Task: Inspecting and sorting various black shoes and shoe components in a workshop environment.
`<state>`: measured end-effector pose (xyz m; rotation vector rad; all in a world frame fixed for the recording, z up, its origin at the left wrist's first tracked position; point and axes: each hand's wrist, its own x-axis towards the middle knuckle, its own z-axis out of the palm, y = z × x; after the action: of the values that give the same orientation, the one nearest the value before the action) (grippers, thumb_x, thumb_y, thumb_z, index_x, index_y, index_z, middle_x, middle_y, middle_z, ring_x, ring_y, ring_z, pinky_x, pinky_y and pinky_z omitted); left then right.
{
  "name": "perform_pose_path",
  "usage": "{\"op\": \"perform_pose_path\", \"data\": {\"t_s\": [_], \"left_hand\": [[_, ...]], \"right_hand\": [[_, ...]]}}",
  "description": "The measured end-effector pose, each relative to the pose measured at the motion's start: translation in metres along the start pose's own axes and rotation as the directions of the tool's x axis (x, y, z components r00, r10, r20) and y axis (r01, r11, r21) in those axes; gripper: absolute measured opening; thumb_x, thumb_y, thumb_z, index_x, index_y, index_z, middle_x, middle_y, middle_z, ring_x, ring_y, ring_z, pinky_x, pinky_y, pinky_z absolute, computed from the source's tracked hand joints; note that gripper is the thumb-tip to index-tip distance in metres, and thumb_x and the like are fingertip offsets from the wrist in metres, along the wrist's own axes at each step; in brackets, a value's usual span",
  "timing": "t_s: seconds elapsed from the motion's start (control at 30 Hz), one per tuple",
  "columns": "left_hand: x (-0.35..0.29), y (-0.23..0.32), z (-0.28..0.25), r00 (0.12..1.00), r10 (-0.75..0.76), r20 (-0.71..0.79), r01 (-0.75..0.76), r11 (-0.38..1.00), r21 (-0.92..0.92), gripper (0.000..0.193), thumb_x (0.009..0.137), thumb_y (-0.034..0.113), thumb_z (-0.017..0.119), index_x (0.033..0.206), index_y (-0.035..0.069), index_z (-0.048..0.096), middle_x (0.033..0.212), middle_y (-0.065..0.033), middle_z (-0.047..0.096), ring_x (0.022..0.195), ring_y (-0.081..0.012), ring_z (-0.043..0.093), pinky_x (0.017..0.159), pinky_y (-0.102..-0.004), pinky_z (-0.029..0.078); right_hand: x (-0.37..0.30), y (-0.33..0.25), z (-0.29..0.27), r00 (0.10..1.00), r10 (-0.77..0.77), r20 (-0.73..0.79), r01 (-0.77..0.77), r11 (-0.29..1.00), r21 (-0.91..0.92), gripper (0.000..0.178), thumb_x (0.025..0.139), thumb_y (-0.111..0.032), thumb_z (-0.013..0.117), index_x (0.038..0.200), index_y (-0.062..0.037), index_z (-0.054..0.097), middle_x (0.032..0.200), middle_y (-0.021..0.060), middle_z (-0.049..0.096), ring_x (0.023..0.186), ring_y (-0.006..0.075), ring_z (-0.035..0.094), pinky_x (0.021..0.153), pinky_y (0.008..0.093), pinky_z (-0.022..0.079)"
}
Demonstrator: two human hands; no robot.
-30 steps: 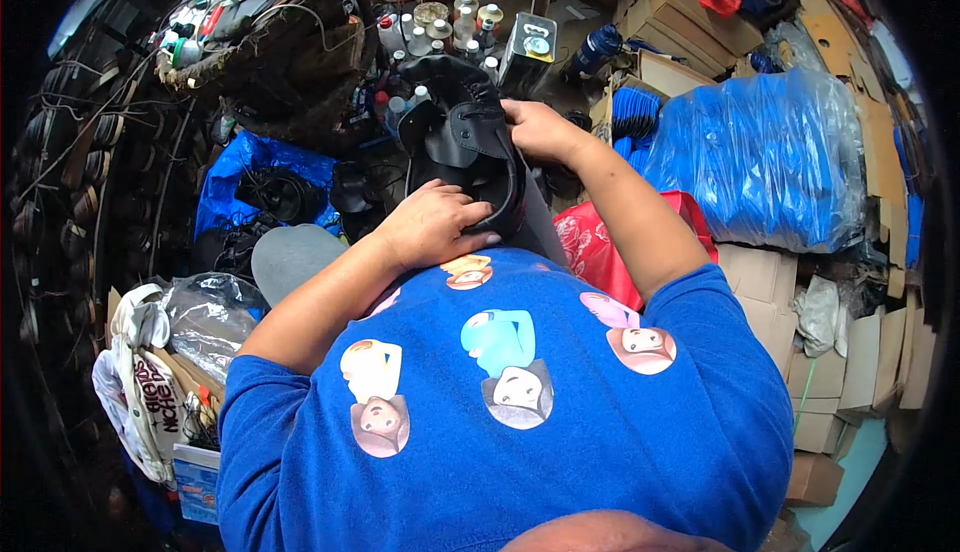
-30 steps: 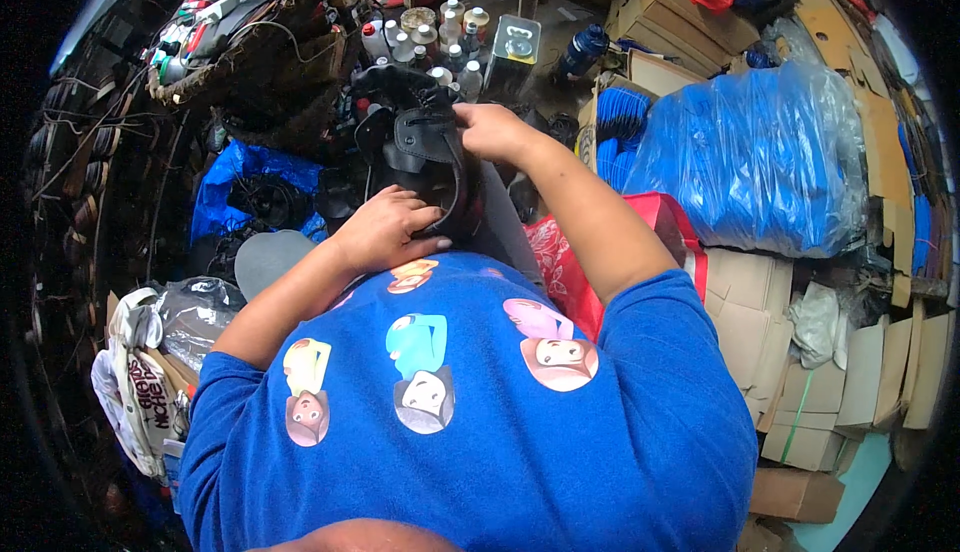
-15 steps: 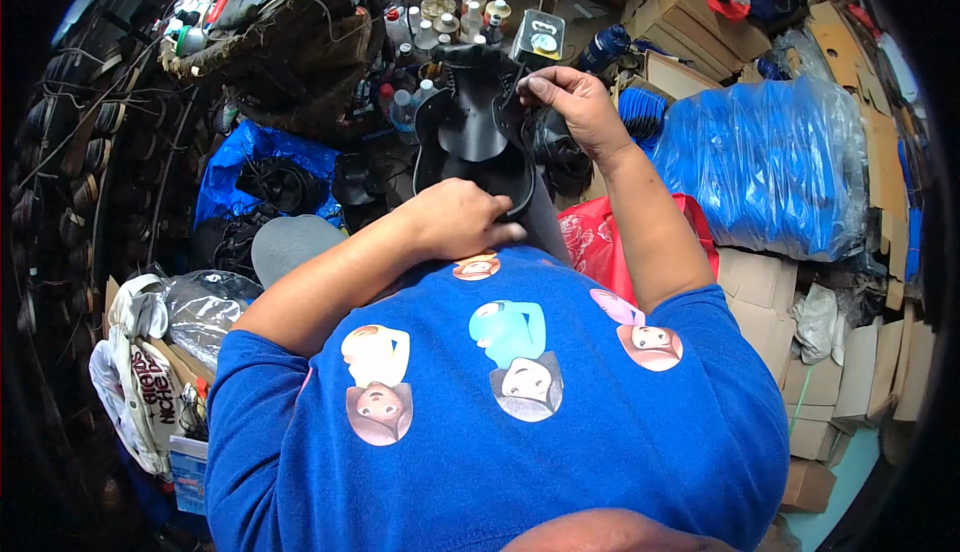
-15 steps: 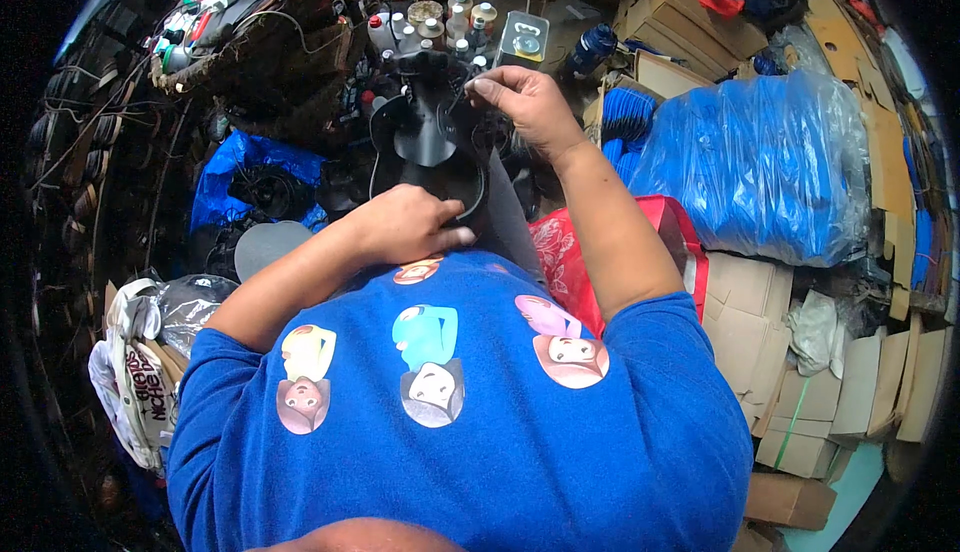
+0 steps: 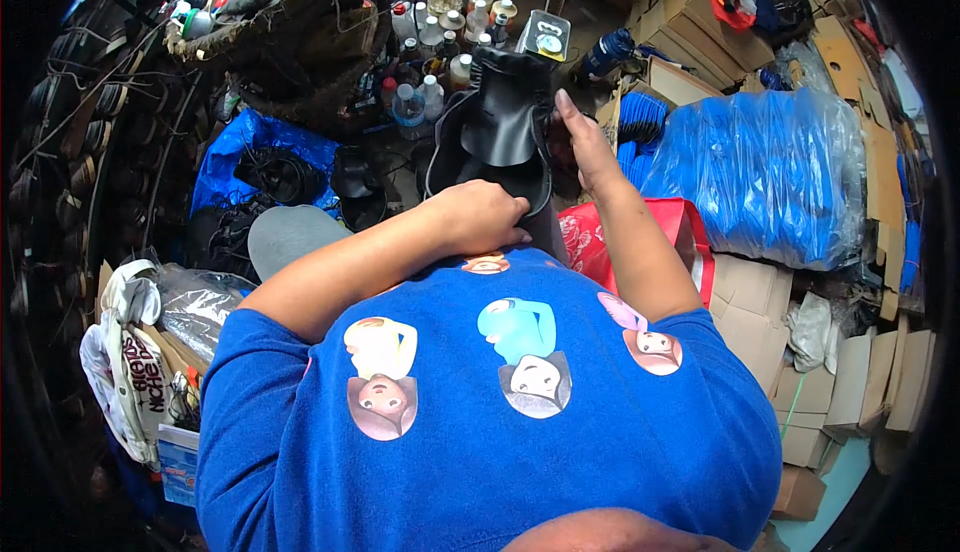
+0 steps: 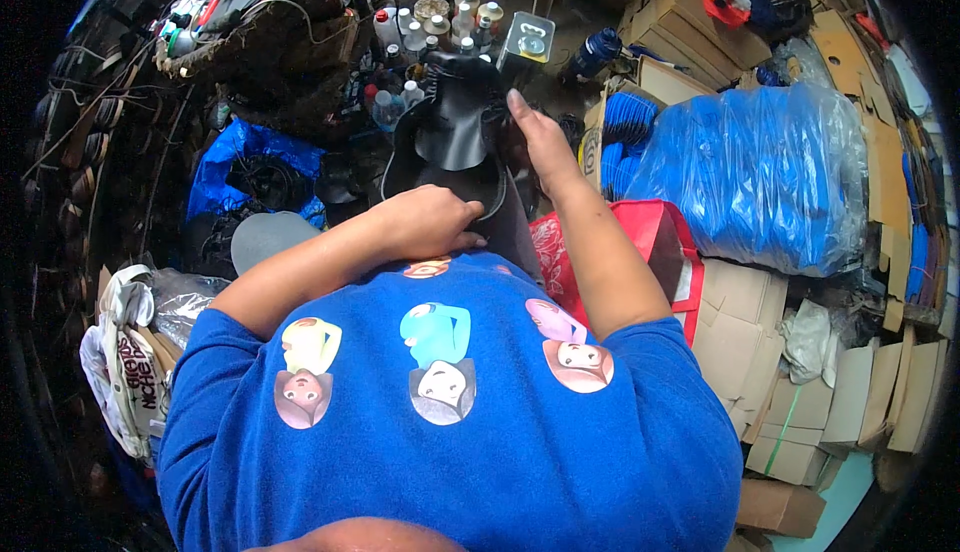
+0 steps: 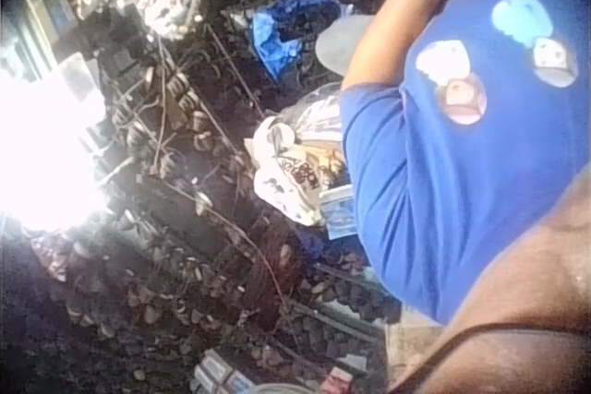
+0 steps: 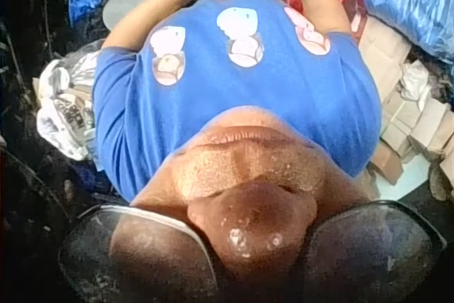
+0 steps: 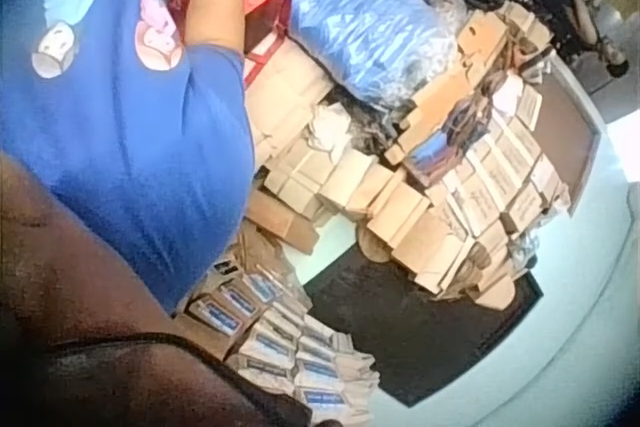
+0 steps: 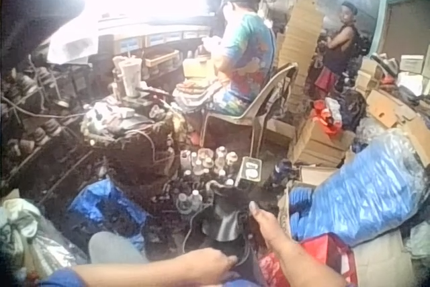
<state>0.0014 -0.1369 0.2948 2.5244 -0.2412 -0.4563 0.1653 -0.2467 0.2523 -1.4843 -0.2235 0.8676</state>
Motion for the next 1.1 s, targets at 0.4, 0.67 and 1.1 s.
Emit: {"op": "perform_pose_path", "data": {"t_s": [0.4, 0.67, 1.1], "left_hand": [[0.001, 0.012, -0.001, 1.000, -0.021, 0.015, 0.021, 1.000, 0.005, 0.035, 0.081, 0.034, 0.058, 0.089, 0.000, 0.059, 0.076, -0.0212, 0.062, 0.077, -0.0369, 0.061, 0.070, -0.0444, 0.048], [-0.030, -0.046, 0.002, 0.536, -0.679, -0.502, 0.003, 0.596, -0.803, 0.022, 0.089, 0.024, 0.052, 0.085, 0.002, 0.053, 0.071, -0.0002, 0.051, 0.068, -0.0107, 0.049, 0.063, -0.0283, 0.041], [0.038, -0.094, -0.030, 0.826, -0.547, -0.137, -0.386, -0.370, -0.845, 0.033, 0.083, 0.027, 0.059, 0.107, 0.005, 0.055, 0.105, -0.0077, 0.057, 0.098, -0.0211, 0.053, 0.087, -0.0363, 0.043]], "right_hand": [[-0.007, -0.038, 0.048, 0.857, -0.510, 0.071, 0.476, 0.837, 0.268, 0.011, 0.093, -0.015, 0.047, 0.093, -0.0050, 0.051, 0.076, 0.0042, 0.056, 0.062, 0.0100, 0.049, 0.065, 0.0240, 0.043], [0.004, -0.021, 0.053, 0.935, -0.334, 0.117, 0.248, 0.855, 0.455, 0.012, 0.094, -0.020, 0.046, 0.093, -0.0078, 0.048, 0.068, -0.0017, 0.040, 0.061, 0.0066, 0.037, 0.056, 0.0235, 0.035], [0.001, -0.018, 0.059, 0.924, -0.370, 0.095, 0.290, 0.842, 0.455, 0.012, 0.094, -0.021, 0.045, 0.094, -0.0095, 0.048, 0.068, -0.0008, 0.043, 0.057, 0.0066, 0.037, 0.058, 0.0248, 0.037]]}}
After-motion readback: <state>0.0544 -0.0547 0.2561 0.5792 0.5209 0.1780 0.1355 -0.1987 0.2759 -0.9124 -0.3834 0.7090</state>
